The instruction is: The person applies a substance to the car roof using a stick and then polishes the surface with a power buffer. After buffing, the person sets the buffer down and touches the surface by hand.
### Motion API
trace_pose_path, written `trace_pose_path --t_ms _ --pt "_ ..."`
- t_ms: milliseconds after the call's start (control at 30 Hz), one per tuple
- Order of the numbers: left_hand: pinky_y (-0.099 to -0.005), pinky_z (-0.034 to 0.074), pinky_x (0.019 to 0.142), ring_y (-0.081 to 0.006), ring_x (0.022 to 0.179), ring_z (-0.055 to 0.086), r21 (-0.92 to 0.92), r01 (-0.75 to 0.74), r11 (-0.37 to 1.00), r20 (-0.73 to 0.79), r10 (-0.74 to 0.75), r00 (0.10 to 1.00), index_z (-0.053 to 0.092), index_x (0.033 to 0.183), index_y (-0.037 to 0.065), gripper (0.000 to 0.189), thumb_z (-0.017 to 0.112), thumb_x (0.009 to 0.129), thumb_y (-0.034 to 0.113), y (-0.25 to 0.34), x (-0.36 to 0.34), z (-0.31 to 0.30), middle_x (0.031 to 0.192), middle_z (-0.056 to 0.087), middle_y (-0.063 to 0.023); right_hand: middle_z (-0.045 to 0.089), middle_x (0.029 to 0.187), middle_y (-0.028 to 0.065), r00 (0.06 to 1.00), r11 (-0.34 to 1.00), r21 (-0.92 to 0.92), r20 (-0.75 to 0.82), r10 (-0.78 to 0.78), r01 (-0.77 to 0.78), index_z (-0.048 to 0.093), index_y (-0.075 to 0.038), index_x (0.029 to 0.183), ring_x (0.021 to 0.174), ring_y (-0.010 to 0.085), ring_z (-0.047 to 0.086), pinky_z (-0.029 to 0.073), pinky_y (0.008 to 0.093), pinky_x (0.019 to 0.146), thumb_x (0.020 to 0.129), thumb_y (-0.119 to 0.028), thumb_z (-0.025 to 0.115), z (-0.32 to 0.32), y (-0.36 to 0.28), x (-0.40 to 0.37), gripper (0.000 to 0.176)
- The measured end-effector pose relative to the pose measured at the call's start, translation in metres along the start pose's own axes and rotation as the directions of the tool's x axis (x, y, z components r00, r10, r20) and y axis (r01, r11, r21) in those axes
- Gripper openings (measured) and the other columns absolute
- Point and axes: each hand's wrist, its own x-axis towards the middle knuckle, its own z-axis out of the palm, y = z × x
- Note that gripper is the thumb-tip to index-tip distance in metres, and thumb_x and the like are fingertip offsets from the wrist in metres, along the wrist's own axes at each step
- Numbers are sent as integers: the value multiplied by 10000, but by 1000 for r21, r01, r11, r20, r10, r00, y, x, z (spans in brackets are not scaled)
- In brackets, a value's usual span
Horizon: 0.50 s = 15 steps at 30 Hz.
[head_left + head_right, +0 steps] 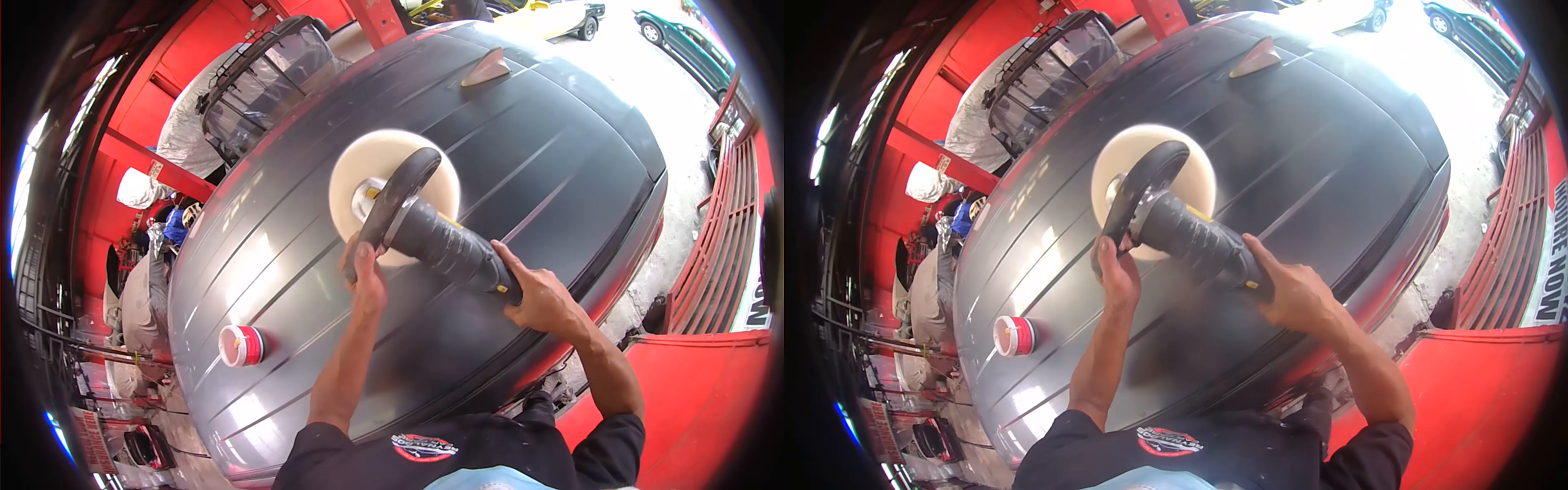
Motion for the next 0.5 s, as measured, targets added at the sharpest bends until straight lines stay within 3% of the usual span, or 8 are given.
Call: trace_pose_path --t_ms 33,167,233,400,500 --pt "-289 378 796 -120 848 490 -43 5 999 14 -4 1000 595 959 -10 378 588 973 368 -7 4 3 876 557 -39 668 853 279 1000 1000 0 0 3 -3 213 -216 1574 854 479 648 497 502 770 706 -117 664 -2 5 0 983" --pt "-282 385 784 -110 831 489 -119 47 992 27 -44 999 588 906 11 314 573 997 310 -37 32 42 866 558 -26 668 844 287 990 999 31 -140 22 -18 206 -201 1574 852 490 643 493 503 774 689 -109 667 -19 29 1 1002" --pt "-280 394 769 -104 801 479 -28 33 999 226 -26 974 583 847 23 309 552 1013 282 -36 55 66 824 547 -9 665 833 295 974 998 61 -223 47 -34 202 -196 1575 848 490 646 489 503 773 685 -103 656 -26 38 3 1003" --pt "-279 392 760 -102 790 476 -90 140 986 306 -107 946 590 806 40 337 560 1009 306 -58 99 115 775 530 6 665 831 301 941 986 115 -301 153 -124 193 -187 1575 853 488 656 490 504 783 685 -86 644 -34 48 5 1003" --pt "-280 388 755 -103 788 483 -166 210 964 359 -139 923 594 796 56 339 568 1007 321 -70 123 131 773 537 6 625 753 256 892 990 106 -433 126 -88 216 -173 1576 736 424 669 501 452 741 683 -23 615 -27 46 9 990"
